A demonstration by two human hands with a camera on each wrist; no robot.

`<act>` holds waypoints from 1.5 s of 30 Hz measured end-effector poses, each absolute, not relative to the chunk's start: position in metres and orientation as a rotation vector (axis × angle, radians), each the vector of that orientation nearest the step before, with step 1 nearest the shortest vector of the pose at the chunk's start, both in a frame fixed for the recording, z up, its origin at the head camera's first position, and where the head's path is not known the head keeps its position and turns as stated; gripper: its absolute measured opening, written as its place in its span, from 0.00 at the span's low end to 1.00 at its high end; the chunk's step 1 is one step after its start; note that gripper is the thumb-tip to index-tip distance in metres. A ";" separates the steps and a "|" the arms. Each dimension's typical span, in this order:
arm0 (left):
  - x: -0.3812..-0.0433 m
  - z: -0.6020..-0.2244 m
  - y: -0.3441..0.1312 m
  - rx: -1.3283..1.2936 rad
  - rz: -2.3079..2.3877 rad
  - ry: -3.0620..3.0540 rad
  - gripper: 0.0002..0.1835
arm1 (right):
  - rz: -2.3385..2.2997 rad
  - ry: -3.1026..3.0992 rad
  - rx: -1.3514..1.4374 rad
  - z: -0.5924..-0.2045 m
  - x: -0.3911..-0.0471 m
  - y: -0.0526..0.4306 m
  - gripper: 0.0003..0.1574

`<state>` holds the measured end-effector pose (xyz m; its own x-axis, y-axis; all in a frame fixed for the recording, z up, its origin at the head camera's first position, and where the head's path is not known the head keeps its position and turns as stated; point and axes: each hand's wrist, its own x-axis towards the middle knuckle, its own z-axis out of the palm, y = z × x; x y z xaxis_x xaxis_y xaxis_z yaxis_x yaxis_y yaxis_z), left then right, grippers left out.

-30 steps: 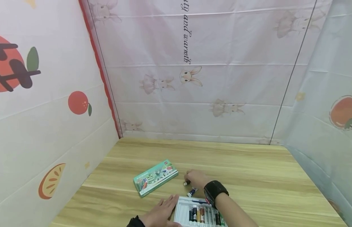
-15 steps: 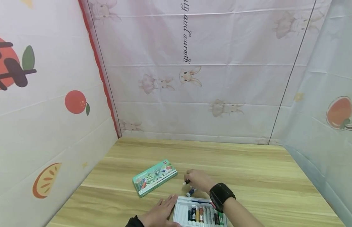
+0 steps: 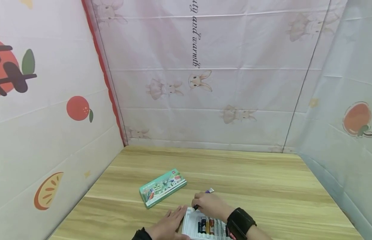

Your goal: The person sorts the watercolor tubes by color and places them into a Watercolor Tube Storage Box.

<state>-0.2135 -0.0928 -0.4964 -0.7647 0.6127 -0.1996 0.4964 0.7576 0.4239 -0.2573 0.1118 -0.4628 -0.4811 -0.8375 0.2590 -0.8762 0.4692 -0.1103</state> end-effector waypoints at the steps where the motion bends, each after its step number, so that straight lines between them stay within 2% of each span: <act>1: -0.214 -0.497 -0.093 0.846 0.495 2.630 0.48 | 0.347 -2.551 1.503 -0.463 -0.255 0.111 0.14; 13: -0.212 -0.497 -0.092 0.813 0.457 2.642 0.49 | 0.436 -2.511 1.635 -0.470 -0.231 0.109 0.17; 27: -0.209 -0.492 -0.095 0.916 0.479 2.641 0.48 | 0.572 -2.521 1.726 -0.477 -0.224 0.108 0.16; 36: -0.209 -0.491 -0.094 0.868 0.478 2.635 0.48 | 0.684 -2.507 1.757 -0.479 -0.221 0.106 0.17; 45: -0.209 -0.493 -0.094 0.913 0.440 2.653 0.48 | 0.410 -2.436 1.721 -0.483 -0.222 0.109 0.12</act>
